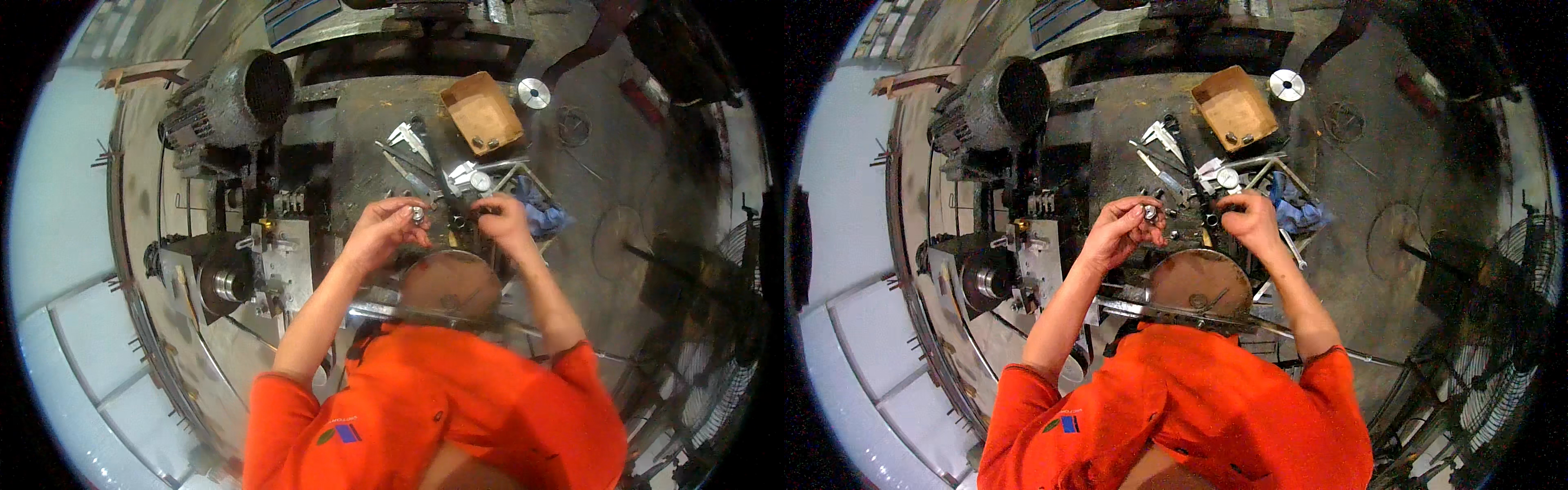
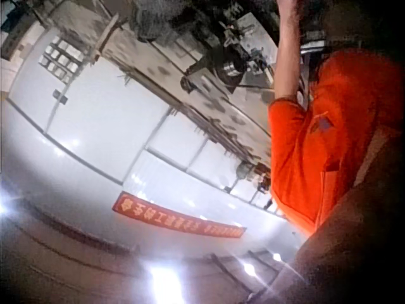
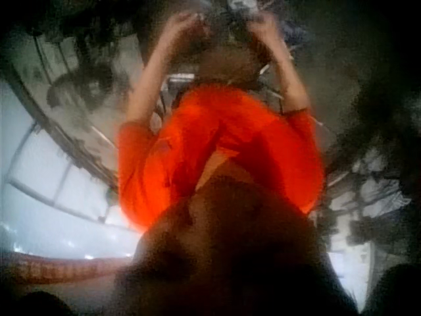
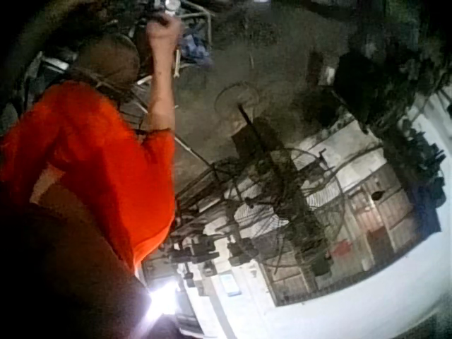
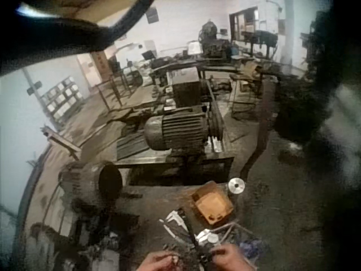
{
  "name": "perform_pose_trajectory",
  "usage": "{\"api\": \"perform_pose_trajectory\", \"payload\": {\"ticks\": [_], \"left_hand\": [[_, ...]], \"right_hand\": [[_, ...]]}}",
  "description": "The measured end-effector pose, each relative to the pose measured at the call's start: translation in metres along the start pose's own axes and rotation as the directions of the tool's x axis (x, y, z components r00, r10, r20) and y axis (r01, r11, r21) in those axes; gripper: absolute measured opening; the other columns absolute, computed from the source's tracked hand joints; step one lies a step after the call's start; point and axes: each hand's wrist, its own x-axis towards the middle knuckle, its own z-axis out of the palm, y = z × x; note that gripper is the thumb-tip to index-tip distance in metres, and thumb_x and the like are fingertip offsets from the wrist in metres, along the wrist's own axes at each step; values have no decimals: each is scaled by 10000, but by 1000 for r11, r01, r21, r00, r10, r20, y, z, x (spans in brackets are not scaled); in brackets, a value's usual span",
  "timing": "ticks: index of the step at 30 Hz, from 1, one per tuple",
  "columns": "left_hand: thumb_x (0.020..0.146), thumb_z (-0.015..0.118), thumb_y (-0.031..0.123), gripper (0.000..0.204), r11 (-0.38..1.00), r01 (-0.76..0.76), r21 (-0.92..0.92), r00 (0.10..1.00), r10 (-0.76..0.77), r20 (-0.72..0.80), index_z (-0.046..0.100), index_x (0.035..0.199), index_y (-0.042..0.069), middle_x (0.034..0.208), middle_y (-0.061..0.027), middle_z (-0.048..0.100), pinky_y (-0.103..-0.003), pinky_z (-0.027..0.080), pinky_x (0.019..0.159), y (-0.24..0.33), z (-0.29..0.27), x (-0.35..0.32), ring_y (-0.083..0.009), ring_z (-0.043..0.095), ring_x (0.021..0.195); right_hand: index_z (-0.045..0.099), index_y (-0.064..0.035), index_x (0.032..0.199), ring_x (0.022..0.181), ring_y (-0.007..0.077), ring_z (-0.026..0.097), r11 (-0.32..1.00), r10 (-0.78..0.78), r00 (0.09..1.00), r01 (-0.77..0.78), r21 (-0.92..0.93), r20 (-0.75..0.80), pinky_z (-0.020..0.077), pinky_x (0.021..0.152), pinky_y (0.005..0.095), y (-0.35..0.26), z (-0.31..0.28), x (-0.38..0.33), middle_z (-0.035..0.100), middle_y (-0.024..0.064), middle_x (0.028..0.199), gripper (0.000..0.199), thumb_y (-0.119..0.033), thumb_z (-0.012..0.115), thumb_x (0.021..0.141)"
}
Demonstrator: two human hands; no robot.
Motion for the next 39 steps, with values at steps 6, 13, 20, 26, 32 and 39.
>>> {"api": "perform_pose_trajectory", "payload": {"ticks": [6, 13, 20, 26, 32, 39], "left_hand": [[885, 519, 184, 319, 996, -82, -35, 997, 82, 9, 525, 1101, -51, 939, -189, 582, -378, 523, 760, 8, 0, -16, -270, 640, 800], [867, 541, 132, 316, 991, -134, -1, 988, 133, -78, 518, 1117, -59, 1028, -200, 587, -340, 524, 783, 15, -6, -26, -258, 636, 860], [822, 571, 51, 209, 950, -66, 305, 935, 166, -313, 542, 1014, -27, 969, -168, 607, -346, 521, 764, 8, -40, -10, -237, 635, 829], [722, 653, 176, 269, -66, 298, 952, 919, 291, -267, 586, 923, 11, 820, -171, 626, -386, 491, 706, -4, -76, 25, -319, 615, 798], [709, 647, 242, 259, -179, 420, 890, 894, 251, -371, 623, 893, 61, 874, -156, 635, -425, 482, 731, -15, -94, 52, -330, 603, 851], [714, 643, 262, 259, -248, 449, 859, 883, 273, -382, 602, 868, 58, 874, -157, 629, -442, 482, 720, -29, -107, 77, -340, 600, 845]], "right_hand": [[677, -65, 780, 706, 304, 607, 998, -50, 999, 51, -43, 14, 473, 644, 337, 9, 24, 35, 609, 174, 748, 237, -192, 593, 598], [667, -34, 756, 666, 272, 602, 997, -79, 995, 78, 30, 52, 464, 623, 324, -2, 24, 53, 607, 161, 701, 217, -157, 615, 584], [672, -48, 777, 678, 302, 606, 946, -293, 952, 276, -169, -83, 473, 629, 346, 12, -21, 78, 620, 161, 720, 223, -183, 587, 622], [677, -34, 784, 755, 349, 619, 963, 63, 998, -68, -262, -30, 486, 698, 369, 9, -26, 112, 616, 223, 765, 291, -229, 592, 586], [662, -10, 747, 792, 388, 599, 918, 70, 997, -71, -390, -16, 478, 750, 403, 23, -15, 126, 613, 242, 815, 284, -220, 587, 571], [660, -30, 777, 836, 382, 599, 812, 164, 986, -131, -569, 6, 481, 761, 427, 4, -14, 129, 621, 217, 872, 300, -242, 570, 585]]}}
